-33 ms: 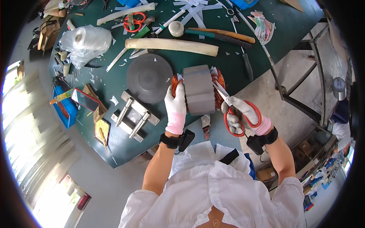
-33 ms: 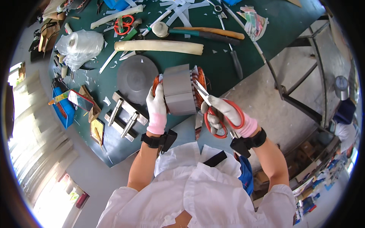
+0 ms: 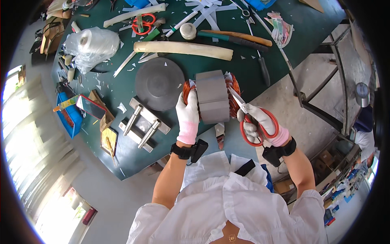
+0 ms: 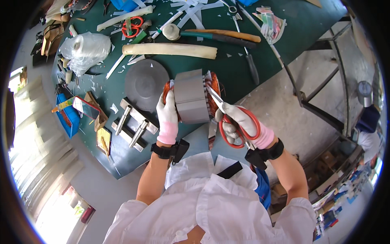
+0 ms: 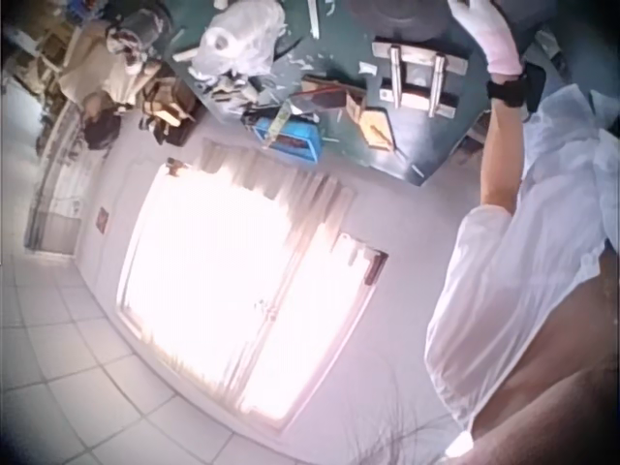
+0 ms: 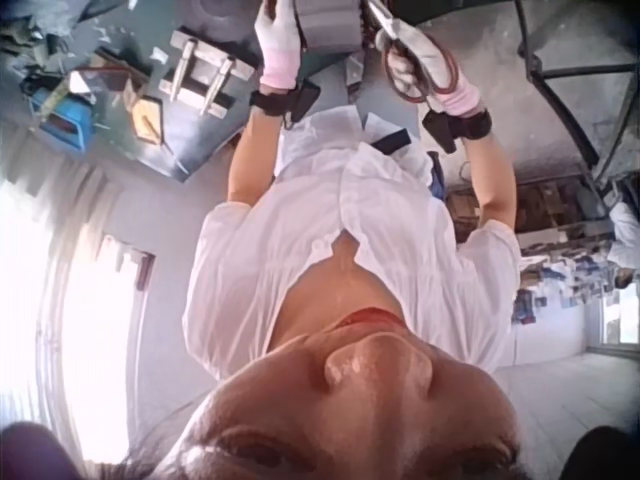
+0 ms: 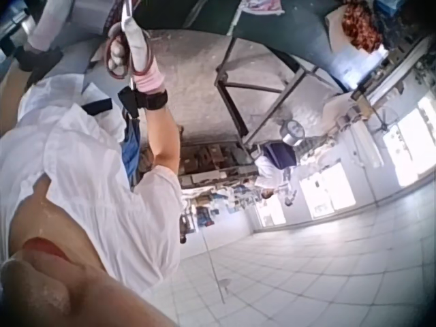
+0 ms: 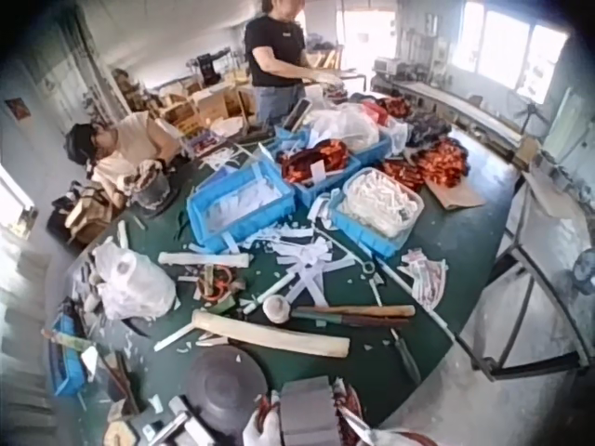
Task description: Manually shaping motor windings with a mallet and block, trimming insulation with scissors, and inserting paper insulation components.
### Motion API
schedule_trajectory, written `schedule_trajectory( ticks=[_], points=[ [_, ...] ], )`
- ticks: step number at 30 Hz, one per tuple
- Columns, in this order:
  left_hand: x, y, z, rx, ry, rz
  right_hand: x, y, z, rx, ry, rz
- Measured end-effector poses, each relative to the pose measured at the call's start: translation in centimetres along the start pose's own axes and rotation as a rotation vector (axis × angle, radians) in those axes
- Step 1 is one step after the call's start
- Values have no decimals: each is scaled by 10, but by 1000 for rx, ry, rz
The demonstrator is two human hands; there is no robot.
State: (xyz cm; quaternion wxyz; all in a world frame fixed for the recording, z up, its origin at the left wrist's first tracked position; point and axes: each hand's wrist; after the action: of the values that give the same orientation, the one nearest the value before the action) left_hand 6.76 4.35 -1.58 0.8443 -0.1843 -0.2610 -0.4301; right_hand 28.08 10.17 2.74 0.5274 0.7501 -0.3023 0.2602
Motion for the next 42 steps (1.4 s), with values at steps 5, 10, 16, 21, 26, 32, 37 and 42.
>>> schedule_trajectory(
  ticks=[5, 10, 16, 21, 26, 32, 37, 42],
  points=[
    [6, -5, -1, 92, -15, -68, 11, 5, 14, 34, -80, -1],
    [5, -1, 4, -10, -105, 3, 14, -2, 17, 18, -69, -59],
    [11, -2, 0, 47, -56, 3, 22, -6, 12, 144, -21, -30],
    [15, -5, -9, 2, -13, 1, 21, 8, 9, -88, -29, -76],
    [24, -7, -16, 8, 42, 5, 10, -4, 15, -35, 63, -124],
    [28, -6, -14, 32, 49, 6, 14, -10, 15, 234, -21, -83],
    [28, -5, -17, 67, 84, -1, 15, -7, 2, 140, 72, -77],
    [28, -9, -21, 24, 86, -7, 18, -4, -5, 99, 177, -39]
  ],
)
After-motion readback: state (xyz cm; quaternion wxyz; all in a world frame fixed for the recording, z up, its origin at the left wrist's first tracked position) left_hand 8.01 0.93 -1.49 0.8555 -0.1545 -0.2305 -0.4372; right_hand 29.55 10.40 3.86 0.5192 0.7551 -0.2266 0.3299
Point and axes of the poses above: each hand's wrist, its own x-axis away from the middle knuckle, its own y-axis out of the palm, z = x × y, and after that the axes turned 2 degrees about -z, right-handed
